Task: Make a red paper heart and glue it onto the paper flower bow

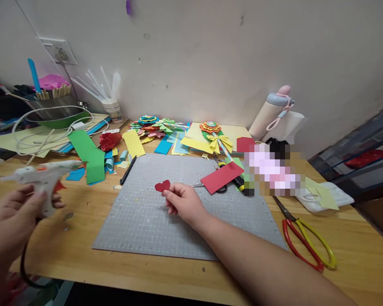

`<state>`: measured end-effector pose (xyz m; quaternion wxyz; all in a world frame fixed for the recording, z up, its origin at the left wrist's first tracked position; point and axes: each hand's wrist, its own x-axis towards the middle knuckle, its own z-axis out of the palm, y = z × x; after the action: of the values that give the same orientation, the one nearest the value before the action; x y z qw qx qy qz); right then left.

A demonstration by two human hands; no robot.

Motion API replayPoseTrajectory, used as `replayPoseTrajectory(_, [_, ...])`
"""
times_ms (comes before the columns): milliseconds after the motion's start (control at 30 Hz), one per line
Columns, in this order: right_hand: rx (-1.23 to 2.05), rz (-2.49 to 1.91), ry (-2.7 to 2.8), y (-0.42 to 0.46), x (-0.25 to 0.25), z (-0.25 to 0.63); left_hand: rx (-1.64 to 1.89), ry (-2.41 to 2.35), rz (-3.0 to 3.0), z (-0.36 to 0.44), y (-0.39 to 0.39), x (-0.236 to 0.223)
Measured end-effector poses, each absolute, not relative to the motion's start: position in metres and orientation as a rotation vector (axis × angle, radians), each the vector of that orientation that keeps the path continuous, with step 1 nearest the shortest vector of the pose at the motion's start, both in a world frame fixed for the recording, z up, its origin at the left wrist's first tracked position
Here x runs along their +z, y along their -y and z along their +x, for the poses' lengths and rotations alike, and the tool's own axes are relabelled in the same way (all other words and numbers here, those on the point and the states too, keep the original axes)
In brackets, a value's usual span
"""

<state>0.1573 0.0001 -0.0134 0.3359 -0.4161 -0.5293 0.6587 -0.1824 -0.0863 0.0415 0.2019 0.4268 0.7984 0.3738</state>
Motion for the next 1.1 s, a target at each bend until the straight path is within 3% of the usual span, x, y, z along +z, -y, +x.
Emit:
replayPoseTrajectory(67, [1.724,-1.075,1.396,0.001,-0.015,0.157,1.235,-1.919,0.973,-0.142,0.086,0.043])
replayPoseTrajectory(300, [1.706,-1.033,1.519,0.007,-0.015,0.157,1.067,-1.45,1.004,-0.068,0.088,0.03])
replayPoseTrajectory(767, [1.591,-1.043,1.645,0.008,-0.015,0.159,0.785,-1.587,1.179,-0.071,0.089,0.035])
replayPoseTrajectory(1100, [1.583,-1.061,1.652,0.008,-0.015,0.16,0.771,-1.582,1.271,-0.074,0.09,0.038])
